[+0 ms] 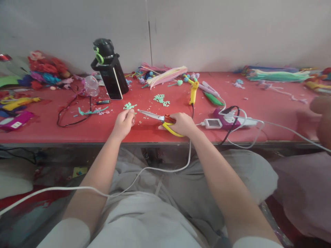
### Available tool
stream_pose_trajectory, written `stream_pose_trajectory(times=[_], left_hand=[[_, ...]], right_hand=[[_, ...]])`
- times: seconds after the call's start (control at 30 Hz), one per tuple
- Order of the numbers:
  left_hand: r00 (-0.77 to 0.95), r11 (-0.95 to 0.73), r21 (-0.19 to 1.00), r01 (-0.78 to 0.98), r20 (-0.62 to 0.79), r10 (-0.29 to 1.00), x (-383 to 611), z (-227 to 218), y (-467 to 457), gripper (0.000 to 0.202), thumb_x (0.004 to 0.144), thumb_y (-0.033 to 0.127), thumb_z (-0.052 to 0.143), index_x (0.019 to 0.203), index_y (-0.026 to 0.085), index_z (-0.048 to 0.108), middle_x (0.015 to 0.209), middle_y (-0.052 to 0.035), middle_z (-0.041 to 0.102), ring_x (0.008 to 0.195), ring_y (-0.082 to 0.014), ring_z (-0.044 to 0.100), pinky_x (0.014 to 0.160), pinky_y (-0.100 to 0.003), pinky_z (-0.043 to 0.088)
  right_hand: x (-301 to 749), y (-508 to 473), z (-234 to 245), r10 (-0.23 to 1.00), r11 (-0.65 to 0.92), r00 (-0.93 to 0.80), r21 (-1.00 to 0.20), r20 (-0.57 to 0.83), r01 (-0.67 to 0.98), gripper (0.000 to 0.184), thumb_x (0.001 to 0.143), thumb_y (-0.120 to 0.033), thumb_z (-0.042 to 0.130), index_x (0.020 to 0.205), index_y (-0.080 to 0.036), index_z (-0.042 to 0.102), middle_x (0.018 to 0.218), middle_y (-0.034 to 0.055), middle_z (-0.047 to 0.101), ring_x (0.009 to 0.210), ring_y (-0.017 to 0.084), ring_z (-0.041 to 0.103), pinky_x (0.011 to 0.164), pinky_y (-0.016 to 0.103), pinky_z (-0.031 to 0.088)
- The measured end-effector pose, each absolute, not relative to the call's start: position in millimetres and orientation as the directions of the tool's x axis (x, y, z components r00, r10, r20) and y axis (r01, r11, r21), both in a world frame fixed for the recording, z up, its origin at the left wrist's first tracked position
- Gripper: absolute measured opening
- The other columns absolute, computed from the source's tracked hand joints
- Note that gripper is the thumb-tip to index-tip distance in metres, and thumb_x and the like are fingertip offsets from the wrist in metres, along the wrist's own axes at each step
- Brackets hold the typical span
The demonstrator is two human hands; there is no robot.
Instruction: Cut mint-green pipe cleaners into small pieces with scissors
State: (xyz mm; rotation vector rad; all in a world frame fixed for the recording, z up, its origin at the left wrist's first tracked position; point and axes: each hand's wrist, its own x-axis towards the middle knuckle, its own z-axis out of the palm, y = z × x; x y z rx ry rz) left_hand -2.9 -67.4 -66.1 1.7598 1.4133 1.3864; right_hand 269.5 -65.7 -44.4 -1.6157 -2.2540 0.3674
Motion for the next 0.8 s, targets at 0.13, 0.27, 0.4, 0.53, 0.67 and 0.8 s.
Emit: stream_pose_trajectory(times=[0.13, 0.27, 0.4, 0.53, 0.67, 0.8], left_hand=[[-0.042, -0.289, 0.885, 0.365, 0.326, 0.945, -2.3, -64.6, -67.9, 0.046, 0.103, 0.050, 0.051, 0.067, 0.023, 0.041, 0.058, 0.0018, 0.043, 0.052, -0.0132, 0.042, 0.052, -0.030, 0.033], [-0.034, -0.300, 0.871, 0.389, 0.339, 0.940, -0.9, -59.9, -70.8, 0.045, 0.104, 0.045, 0.050, 0.066, 0.023, 0.042, 0.058, 0.0016, 0.043, 0.053, -0.0134, 0.042, 0.053, -0.030, 0.032], [-0.035, -0.295, 0.875, 0.383, 0.333, 0.942, 0.6, -56.7, -73.3, 0.044, 0.104, 0.043, 0.050, 0.065, 0.023, 0.041, 0.057, 0.0020, 0.042, 0.053, -0.0132, 0.041, 0.053, -0.030, 0.032], [-0.034, -0.286, 0.887, 0.364, 0.319, 0.947, 0.7, -57.4, -73.2, 0.043, 0.103, 0.043, 0.051, 0.066, 0.023, 0.042, 0.058, 0.0021, 0.042, 0.053, -0.0129, 0.041, 0.053, -0.029, 0.032], [-0.033, -0.283, 0.894, 0.348, 0.313, 0.949, 0.7, -58.5, -72.3, 0.043, 0.103, 0.043, 0.051, 0.067, 0.023, 0.043, 0.057, 0.0024, 0.042, 0.052, -0.0125, 0.040, 0.052, -0.029, 0.031], [-0.035, -0.293, 0.892, 0.345, 0.324, 0.945, 0.3, -59.8, -71.1, 0.044, 0.103, 0.046, 0.052, 0.066, 0.023, 0.043, 0.057, 0.0024, 0.041, 0.052, -0.0124, 0.039, 0.051, -0.029, 0.030]], right_hand=[[270.1, -66.3, -44.2, 0.943, 0.332, -0.305, -0.403, 0.130, 0.853, 0.075, 0.065, -0.098, 0.058, 0.063, -0.023, 0.045, 0.060, 0.0010, 0.052, 0.059, 0.015, 0.042, 0.058, 0.032, 0.027], [269.1, -65.7, -44.0, 0.948, 0.318, -0.301, -0.380, 0.106, 0.869, 0.075, 0.066, -0.097, 0.058, 0.063, -0.023, 0.045, 0.061, 0.0012, 0.053, 0.061, 0.016, 0.043, 0.060, 0.032, 0.027], [268.4, -65.4, -43.6, 0.950, 0.313, -0.297, -0.356, 0.099, 0.881, 0.072, 0.067, -0.095, 0.060, 0.065, -0.023, 0.049, 0.063, 0.0013, 0.053, 0.062, 0.017, 0.045, 0.061, 0.032, 0.028], [267.9, -65.4, -42.6, 0.950, 0.311, -0.301, -0.342, 0.085, 0.886, 0.070, 0.068, -0.093, 0.062, 0.066, -0.023, 0.051, 0.064, 0.0022, 0.056, 0.062, 0.017, 0.047, 0.060, 0.032, 0.028], [267.4, -64.7, -43.3, 0.951, 0.308, -0.294, -0.338, 0.091, 0.890, 0.072, 0.067, -0.095, 0.060, 0.064, -0.024, 0.048, 0.063, 0.0019, 0.055, 0.061, 0.017, 0.045, 0.059, 0.033, 0.028], [268.1, -63.6, -45.4, 0.950, 0.312, -0.288, -0.346, 0.121, 0.885, 0.074, 0.067, -0.097, 0.057, 0.061, -0.024, 0.045, 0.061, 0.0022, 0.054, 0.060, 0.017, 0.045, 0.059, 0.033, 0.028]])
